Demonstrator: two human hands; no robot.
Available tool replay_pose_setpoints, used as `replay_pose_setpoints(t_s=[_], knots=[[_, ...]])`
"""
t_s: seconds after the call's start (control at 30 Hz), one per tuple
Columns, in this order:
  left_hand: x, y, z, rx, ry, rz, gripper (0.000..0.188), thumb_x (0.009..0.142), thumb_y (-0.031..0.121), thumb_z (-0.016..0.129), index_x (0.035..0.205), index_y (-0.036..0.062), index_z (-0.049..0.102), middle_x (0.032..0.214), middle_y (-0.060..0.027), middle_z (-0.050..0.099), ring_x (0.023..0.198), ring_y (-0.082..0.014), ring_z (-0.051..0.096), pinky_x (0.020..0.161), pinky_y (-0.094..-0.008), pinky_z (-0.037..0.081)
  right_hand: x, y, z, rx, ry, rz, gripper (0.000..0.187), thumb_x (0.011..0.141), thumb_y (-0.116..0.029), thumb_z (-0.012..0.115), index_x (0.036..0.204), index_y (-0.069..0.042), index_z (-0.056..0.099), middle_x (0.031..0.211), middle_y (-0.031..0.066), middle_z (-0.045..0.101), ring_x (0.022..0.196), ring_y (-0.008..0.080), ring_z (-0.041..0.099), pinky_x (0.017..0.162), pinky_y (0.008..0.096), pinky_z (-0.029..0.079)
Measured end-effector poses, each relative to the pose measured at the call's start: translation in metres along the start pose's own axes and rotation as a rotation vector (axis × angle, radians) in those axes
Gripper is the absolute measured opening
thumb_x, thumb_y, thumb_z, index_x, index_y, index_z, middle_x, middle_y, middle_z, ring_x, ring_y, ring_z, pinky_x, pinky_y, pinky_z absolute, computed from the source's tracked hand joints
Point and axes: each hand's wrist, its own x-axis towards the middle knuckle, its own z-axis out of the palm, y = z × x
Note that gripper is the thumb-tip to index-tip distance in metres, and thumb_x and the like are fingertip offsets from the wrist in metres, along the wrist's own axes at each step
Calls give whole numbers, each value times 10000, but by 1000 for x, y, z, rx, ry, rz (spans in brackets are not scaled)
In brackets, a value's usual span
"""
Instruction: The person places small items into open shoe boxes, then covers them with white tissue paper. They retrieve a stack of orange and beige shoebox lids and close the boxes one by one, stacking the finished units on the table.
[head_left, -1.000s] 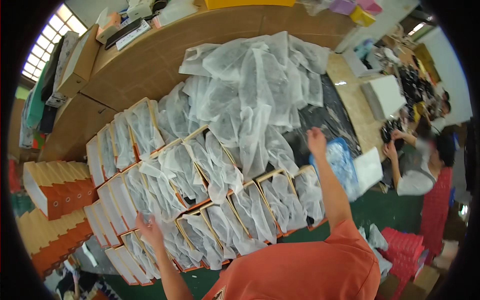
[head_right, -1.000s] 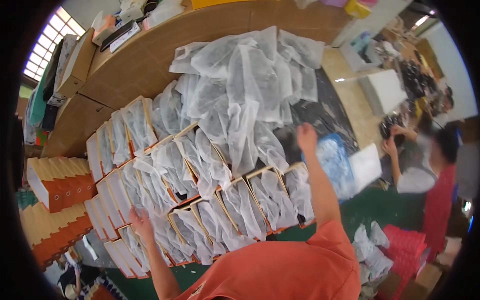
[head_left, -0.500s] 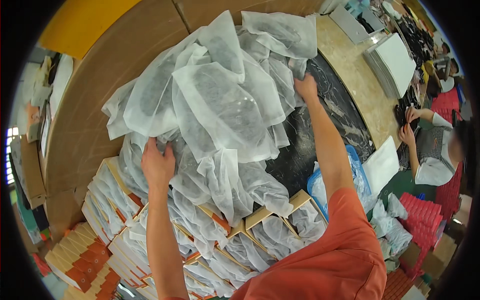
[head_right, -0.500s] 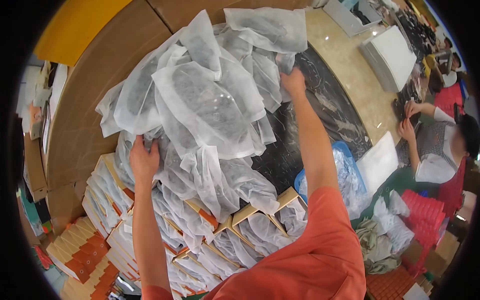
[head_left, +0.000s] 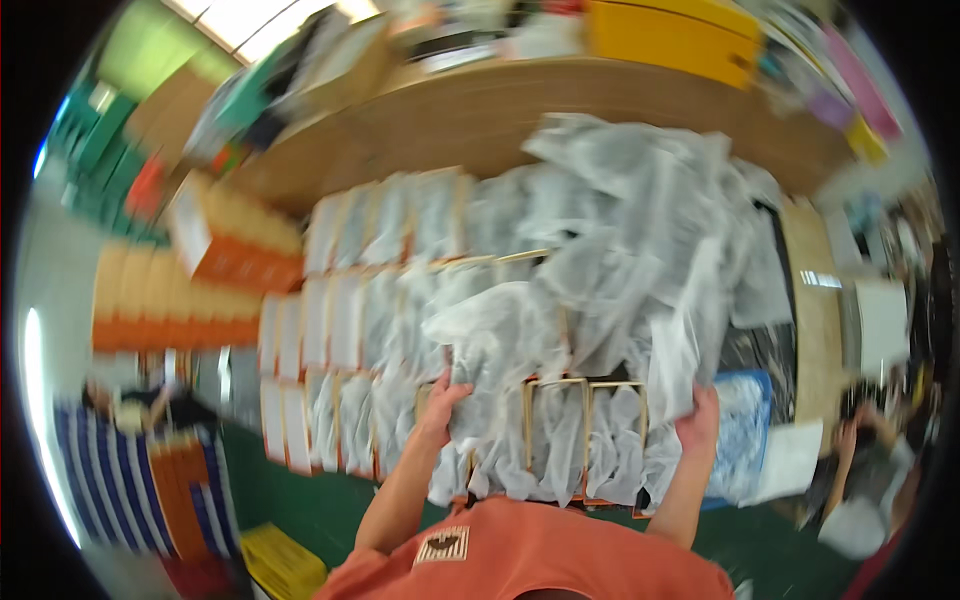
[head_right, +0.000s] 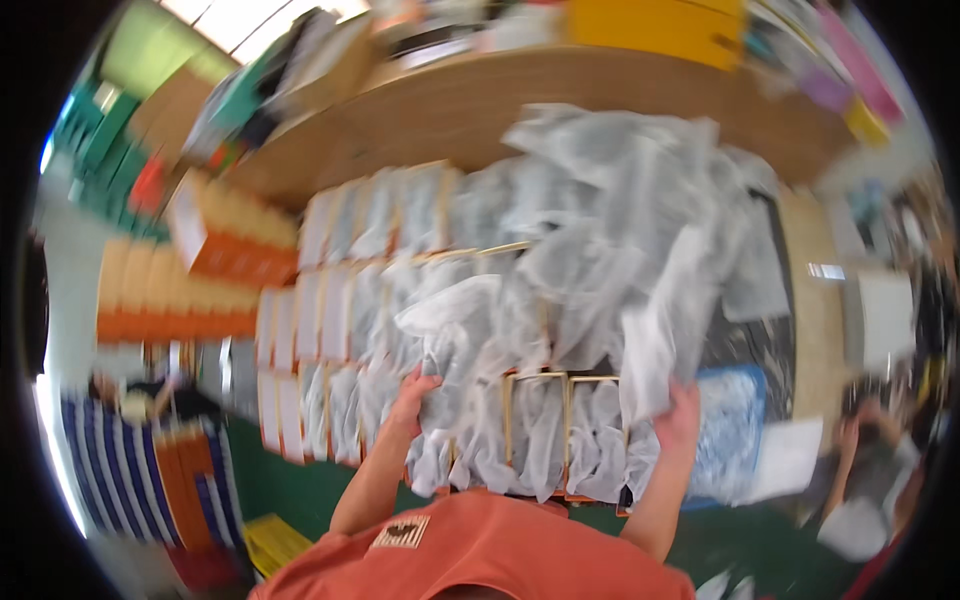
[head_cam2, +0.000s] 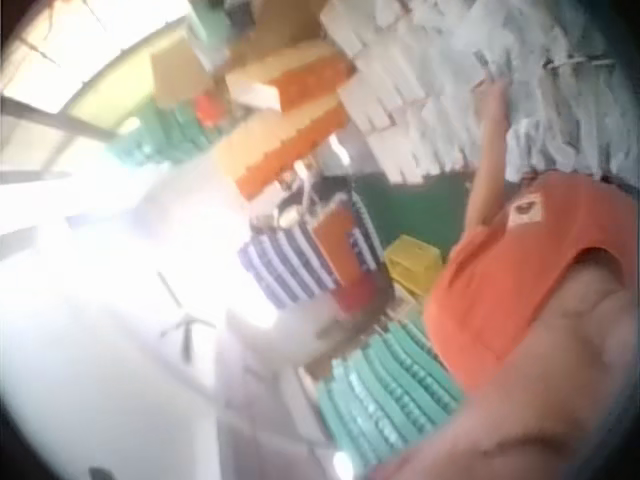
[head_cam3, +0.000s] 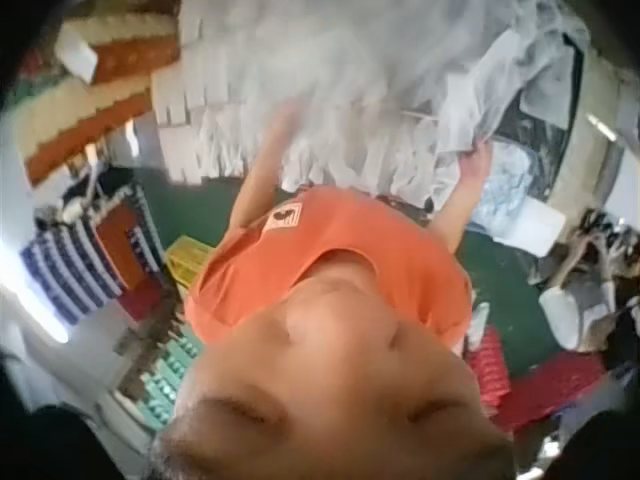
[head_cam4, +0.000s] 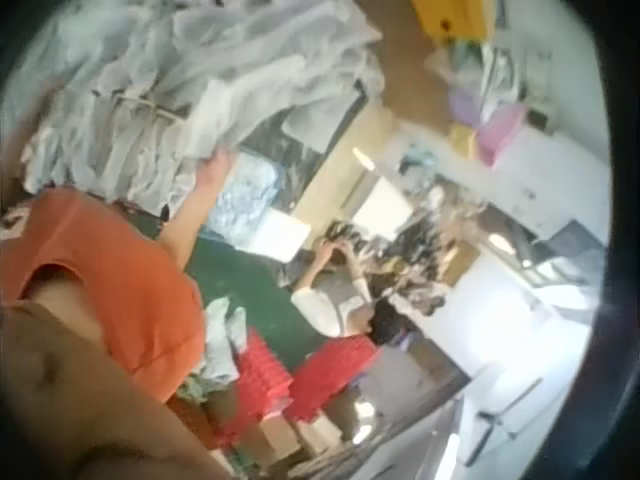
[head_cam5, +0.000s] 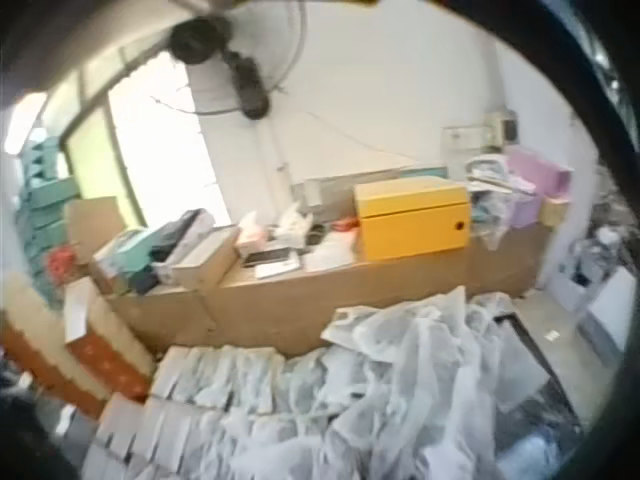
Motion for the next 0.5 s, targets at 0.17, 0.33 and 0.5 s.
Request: replay_pose_setpoints(t_s=[0.17, 0.33, 0.5], knots=[[-100, -1, -42, -619, -337, -329, 628, 959, 556, 537, 1366, 79, 571, 1301, -119, 651, 1144, -250, 649, 1005, -414, 508, -3, 78, -58, 98, -688, 136, 513, 1008, -245, 468, 1487, -78, 389, 1471, 144, 495, 1213, 334, 588, 1019, 471, 494], [-107, -60, -122, -519, -159, -270, 574, 982, 516, 532, 1347, 76, 581, 1287, -86, 651, 1123, -221, 644, 998, -385, 504, -34, 147, 2, -66, -126, -17, 509, 995, -281, 511, 1460, -86, 442, 1481, 139, 491, 1215, 328, 585, 1037, 448, 476], [-100, -89, -312, -374, 365, 92, 624, 981, 501, 542, 1388, 27, 538, 1314, -104, 631, 1169, -229, 614, 1037, -374, 461, -95, 300, 137, -907, -147, -63, 599, 853, -197, 683, 1403, -30, 513, 1306, 104, 609, 1199, 240, 572, 1047, 385, 430]])
